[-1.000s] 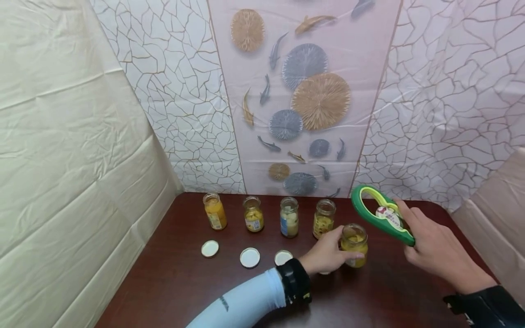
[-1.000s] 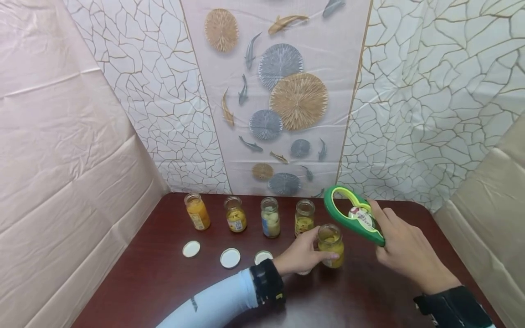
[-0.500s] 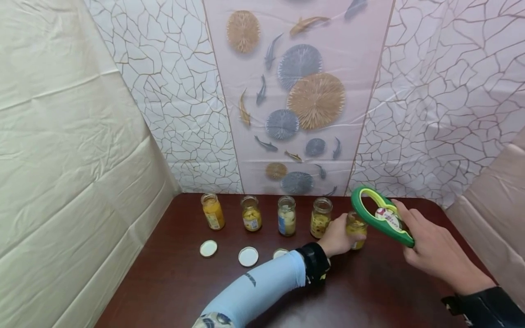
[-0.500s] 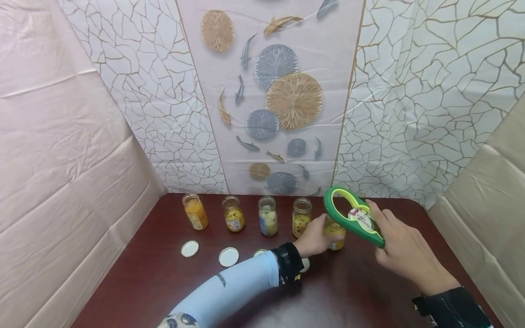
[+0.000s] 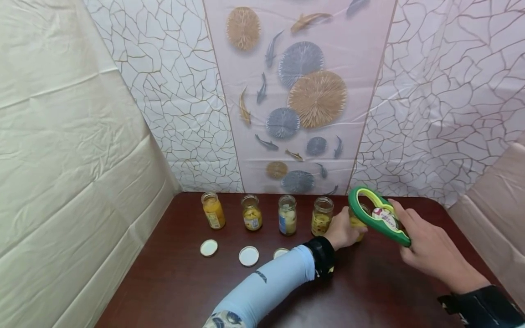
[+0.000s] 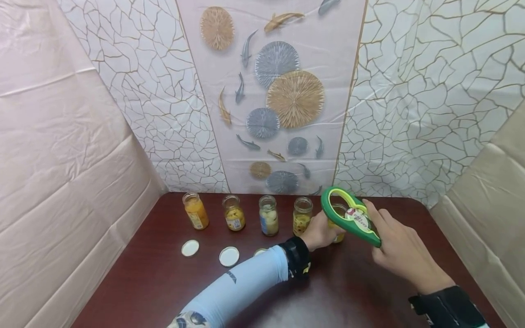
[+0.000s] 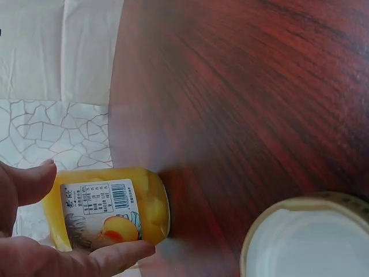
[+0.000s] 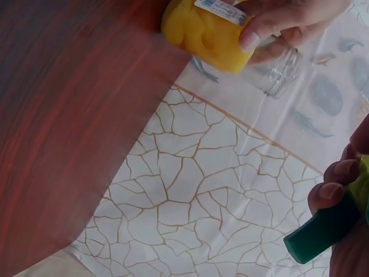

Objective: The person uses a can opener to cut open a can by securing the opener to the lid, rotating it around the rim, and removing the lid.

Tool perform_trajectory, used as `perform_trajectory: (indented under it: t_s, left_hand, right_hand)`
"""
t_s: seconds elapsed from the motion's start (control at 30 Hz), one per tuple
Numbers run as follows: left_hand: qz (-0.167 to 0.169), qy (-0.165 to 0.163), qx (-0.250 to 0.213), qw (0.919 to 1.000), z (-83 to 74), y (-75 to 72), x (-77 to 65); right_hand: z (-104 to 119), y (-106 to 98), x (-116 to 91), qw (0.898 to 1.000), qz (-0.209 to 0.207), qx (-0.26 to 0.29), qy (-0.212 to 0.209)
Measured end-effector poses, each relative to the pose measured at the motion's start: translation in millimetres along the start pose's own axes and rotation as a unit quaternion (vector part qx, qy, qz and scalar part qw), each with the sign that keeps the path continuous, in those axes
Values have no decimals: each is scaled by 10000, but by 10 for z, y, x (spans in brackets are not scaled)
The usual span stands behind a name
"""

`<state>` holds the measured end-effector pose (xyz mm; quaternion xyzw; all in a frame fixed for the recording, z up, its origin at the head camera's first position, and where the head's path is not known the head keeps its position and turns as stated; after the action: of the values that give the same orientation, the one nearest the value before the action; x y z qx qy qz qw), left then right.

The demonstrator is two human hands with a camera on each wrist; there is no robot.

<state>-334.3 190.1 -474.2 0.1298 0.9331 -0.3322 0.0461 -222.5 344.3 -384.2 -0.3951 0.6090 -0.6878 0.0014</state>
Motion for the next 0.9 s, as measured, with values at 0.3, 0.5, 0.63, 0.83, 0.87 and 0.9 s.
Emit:
perform_trajectory:
  t_s: [0.3,0.5,0.63,0.83,0.87,0.9]
  left_hand:
    - [301,49,-391,9988,12,-50,-139]
    - [782,308,-189,9963,56,-163,-522]
    - [1166,571,226,9913,131,-323,-794]
    - [1332,86,740,9883,445,-682,-1138]
    - [1295,68,717,9890,507,-732,-1162]
    - [1234,83,695,9899,565,-777,-1176]
  right_hand:
    - [-6,62,53,10000,91,20,11]
    - [-2,116,71,9998,198,78,28]
    - [-4,145,77,9995,281,120,70]
    - [29,198,97,9990,397,174,49]
    - [33,201,98,9989,424,192,51]
    - [37,205,98,9988,443,206,49]
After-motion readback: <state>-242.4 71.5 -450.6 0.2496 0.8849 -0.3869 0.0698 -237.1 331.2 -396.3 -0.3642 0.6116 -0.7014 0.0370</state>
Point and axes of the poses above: each hand's wrist, its own x-axis towards the middle knuckle, its own y-axis out of the palm, z = x × y, the point moved 5 cm from there along x, towards the middle knuckle, and after that the axes turned 10 degrees about -y, right-handed, at the moved point
